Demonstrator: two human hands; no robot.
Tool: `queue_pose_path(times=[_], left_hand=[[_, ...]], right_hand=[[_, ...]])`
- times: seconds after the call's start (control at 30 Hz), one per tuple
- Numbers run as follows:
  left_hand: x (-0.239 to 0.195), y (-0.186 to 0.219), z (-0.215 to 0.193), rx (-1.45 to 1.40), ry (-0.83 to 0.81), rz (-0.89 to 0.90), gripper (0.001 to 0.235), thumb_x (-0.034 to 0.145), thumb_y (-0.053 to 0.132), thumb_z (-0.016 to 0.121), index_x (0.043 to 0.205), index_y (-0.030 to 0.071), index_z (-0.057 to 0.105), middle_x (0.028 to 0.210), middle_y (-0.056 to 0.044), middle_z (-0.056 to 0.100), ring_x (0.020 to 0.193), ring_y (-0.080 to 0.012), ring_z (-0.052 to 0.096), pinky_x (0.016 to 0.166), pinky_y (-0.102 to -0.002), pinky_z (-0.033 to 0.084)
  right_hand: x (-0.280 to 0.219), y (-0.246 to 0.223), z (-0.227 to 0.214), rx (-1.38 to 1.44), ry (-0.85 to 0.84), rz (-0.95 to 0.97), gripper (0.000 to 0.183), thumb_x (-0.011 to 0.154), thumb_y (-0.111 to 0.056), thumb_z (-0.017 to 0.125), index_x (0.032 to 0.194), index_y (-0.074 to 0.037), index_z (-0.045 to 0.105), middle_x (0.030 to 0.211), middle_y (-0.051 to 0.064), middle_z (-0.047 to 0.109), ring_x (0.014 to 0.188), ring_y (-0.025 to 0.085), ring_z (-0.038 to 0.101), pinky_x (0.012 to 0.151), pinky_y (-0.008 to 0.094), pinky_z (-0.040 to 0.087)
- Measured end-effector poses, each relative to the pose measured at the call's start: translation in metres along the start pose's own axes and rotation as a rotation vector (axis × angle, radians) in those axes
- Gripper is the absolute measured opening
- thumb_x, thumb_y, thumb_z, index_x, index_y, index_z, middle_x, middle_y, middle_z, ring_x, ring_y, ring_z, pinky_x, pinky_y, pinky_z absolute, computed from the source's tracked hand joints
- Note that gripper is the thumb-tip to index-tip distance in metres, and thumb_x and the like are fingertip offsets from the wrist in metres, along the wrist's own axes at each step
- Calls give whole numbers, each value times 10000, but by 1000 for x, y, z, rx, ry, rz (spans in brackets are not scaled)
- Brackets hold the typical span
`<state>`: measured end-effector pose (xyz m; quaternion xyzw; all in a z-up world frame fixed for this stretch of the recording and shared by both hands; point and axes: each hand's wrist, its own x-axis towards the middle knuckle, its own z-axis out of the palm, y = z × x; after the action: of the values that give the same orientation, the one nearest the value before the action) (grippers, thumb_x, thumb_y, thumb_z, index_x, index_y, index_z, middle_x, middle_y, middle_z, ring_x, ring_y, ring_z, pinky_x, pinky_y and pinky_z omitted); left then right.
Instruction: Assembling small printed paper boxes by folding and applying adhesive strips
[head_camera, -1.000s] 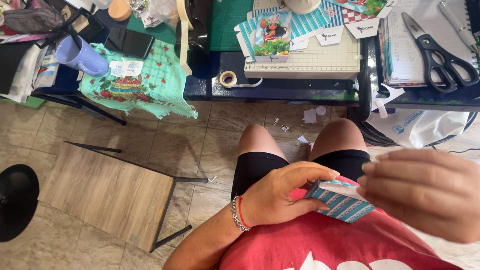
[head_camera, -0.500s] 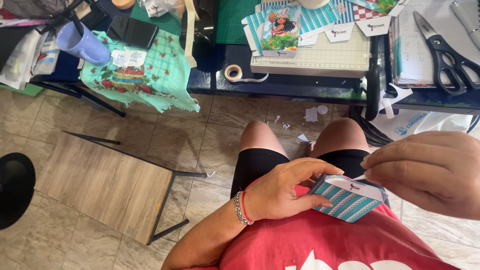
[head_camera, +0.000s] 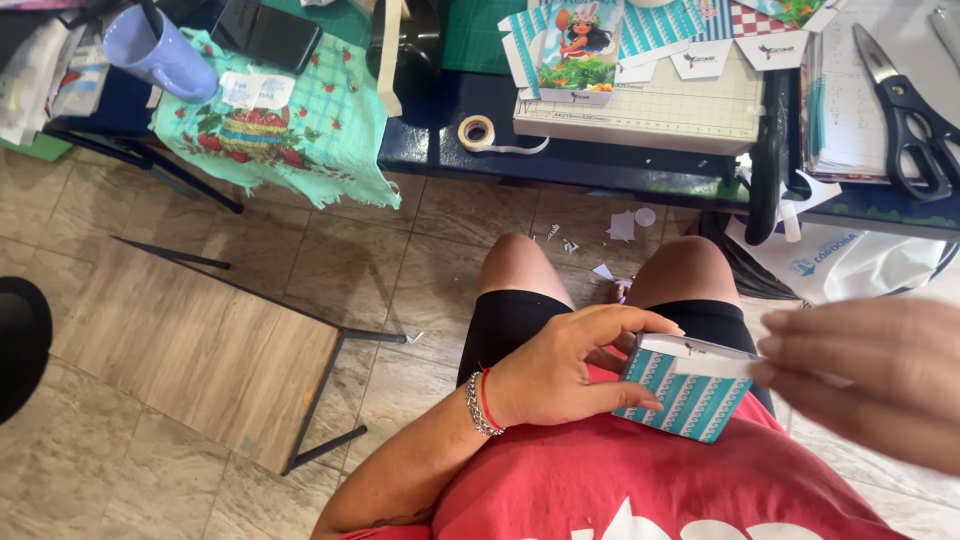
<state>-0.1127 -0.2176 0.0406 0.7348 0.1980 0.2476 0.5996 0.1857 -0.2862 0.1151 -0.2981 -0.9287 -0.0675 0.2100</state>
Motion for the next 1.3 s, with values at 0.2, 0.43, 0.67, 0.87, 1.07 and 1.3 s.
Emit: queue_pose_path(times=[0.2,0.43,0.67,0.87,1.07,1.3], left_hand=[[-1,0,2,-11,-13,15,540,876,222,816,1363,182,585,1251,16,656,1027,-108,629,985,-283,644],[-1,3,3,-13,-16,12,537,886,187,818,1369,190,583,1257,31,652,1012,-104,624,968,-280,646],[0,7,1,10,-34,1,519,905,234,794,1373,196,576,1305,32,654,1040,-107,629,969,-280,645],[1,9,0,30,-30,4,510,906,230,793,1368,179,584,1268,24,663,1026,-107,628,957,-270,641],[1,10,0,16,-42,-12,517,902,210,796,1370,183,579,1262,21,666,1040,-109,636,960,-278,641],[2,12,-1,12,-51,-33,520,890,203,803,1362,197,586,1221,17,666,1003,-107,618,954,-270,642]], right_hand=[[21,-9,-5,-76,84,-182,271,887,5,779,1151,-15,722,1133,57,660,1015,208,692,861,383,607],[13,-1,13,-65,164,-243,210,933,-23,700,1138,-43,742,1109,66,667,972,211,684,823,344,599],[12,2,25,-69,235,-274,123,928,-46,723,1047,-36,752,1046,77,705,923,207,693,796,330,598],[13,3,28,-57,237,-270,97,926,-54,721,1014,-34,755,1015,79,704,879,212,708,757,322,597],[14,2,27,-10,215,-218,129,930,-82,707,1027,1,725,1025,84,705,883,215,711,762,328,609],[17,3,27,23,208,-196,117,914,-60,715,1021,-17,735,1022,68,706,872,193,715,731,329,616]])
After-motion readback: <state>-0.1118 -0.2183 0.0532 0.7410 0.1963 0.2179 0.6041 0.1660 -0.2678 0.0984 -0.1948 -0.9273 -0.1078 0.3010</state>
